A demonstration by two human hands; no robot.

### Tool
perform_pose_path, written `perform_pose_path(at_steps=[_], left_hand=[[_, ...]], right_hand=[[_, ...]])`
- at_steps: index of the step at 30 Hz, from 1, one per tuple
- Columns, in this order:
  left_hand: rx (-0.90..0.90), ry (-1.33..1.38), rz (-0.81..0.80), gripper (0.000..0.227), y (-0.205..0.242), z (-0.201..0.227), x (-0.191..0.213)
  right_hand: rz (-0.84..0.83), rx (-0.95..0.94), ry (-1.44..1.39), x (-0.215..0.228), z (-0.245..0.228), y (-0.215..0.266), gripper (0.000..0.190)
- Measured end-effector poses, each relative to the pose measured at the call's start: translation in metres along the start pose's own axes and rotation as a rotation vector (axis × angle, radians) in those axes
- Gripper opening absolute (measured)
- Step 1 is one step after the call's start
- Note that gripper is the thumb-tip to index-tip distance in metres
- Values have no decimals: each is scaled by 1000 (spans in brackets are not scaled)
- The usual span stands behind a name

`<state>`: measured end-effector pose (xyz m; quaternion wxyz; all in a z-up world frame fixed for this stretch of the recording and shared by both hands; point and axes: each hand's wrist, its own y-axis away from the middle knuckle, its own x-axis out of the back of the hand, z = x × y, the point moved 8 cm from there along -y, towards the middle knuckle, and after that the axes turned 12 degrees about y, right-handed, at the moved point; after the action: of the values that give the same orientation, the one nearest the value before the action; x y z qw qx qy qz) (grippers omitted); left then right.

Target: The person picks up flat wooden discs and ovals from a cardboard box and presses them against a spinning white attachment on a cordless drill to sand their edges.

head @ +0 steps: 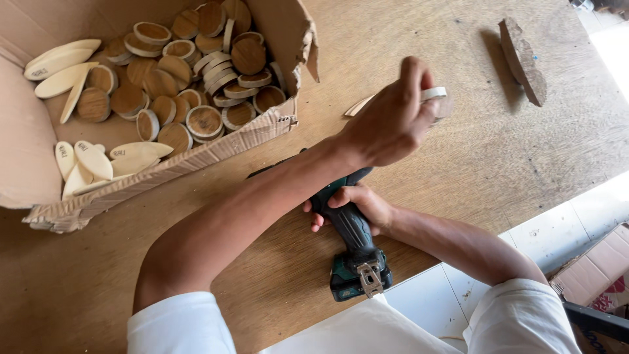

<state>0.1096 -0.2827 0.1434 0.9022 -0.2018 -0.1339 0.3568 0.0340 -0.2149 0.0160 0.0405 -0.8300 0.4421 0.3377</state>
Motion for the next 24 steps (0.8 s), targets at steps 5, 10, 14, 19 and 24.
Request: perform_pose_path(at_steps=[5,10,14,19,24], left_hand=[[-173,-563,-88,22,-28,-33,-28],[-132,-929,-204,40,-39,-73,-50],[-124,-992,-282,44,-34,-63,-51],[-56,-949,-359,44,-32,-68,-52],[-16,-959,-436,49,-32,-70,-55]], right_hand=[[23,-5,3,3,2,1,32],[18,-55,56,2,4,1,34],[109,-17,-45,28,30,-3,36],[210,2,-135,46,48,-5,47],[250,15,-158,45,46,-4,48]])
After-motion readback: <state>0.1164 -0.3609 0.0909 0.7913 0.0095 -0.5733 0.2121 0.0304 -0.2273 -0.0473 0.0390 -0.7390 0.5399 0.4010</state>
